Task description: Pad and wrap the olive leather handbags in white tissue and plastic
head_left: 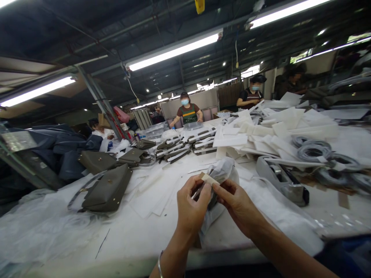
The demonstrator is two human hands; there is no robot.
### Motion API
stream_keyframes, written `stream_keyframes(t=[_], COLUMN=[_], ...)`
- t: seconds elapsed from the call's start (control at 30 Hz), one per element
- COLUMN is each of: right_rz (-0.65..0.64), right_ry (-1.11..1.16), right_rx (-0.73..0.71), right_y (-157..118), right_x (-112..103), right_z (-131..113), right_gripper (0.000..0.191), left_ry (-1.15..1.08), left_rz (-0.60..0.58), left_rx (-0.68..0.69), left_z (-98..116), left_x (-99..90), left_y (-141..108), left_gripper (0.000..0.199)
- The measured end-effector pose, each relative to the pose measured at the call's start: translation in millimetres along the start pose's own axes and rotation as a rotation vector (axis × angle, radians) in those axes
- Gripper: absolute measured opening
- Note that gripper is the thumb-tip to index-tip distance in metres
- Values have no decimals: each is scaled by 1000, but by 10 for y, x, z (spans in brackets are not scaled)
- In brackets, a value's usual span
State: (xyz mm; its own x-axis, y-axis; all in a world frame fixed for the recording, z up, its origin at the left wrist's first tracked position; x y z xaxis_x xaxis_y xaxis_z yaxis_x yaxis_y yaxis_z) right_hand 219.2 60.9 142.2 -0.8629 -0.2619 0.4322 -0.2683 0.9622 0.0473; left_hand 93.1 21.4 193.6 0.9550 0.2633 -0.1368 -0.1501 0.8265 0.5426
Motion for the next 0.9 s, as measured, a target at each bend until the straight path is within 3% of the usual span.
stream_keyframes(t=[0.2, 0.37, 0.53, 0.77, 0.9], right_rz=[14, -28, -42, -116, -35], right_ry=[4, 34, 35, 65, 0], right_rx=[-25, -39, -75, -70, -64], right_y=[-28, -27, -11, -46, -24], right_x=[48, 126, 123, 110, 23], right_z=[-19, -45, -64, -27, -64], right_gripper=[31, 35, 33, 27, 26], left_ry=[536, 857, 976, 1116, 960], left_rz=[-27, 21, 16, -60, -88], left_rx=[219, 487, 573, 600, 589], left_z=[204, 292, 234, 178, 233], left_x=[-81, 6, 128, 166, 109], left_y=[36, -119, -254, -268, -201], left_gripper=[12, 27, 42, 46, 43])
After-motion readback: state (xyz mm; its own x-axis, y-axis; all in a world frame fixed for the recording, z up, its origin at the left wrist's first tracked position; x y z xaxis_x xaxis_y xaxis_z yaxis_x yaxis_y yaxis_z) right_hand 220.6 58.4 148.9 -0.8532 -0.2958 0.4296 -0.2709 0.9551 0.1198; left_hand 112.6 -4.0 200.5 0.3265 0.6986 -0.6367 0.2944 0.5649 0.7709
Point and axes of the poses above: each hand's wrist, its own y-axis towards the middle knuckle, its own x-axis out of the palm, z = x × y, the point moved 6 cm from there along y, towards the middle knuckle, and after that the axes turned 7 degrees about x, right-handed, at the moved point
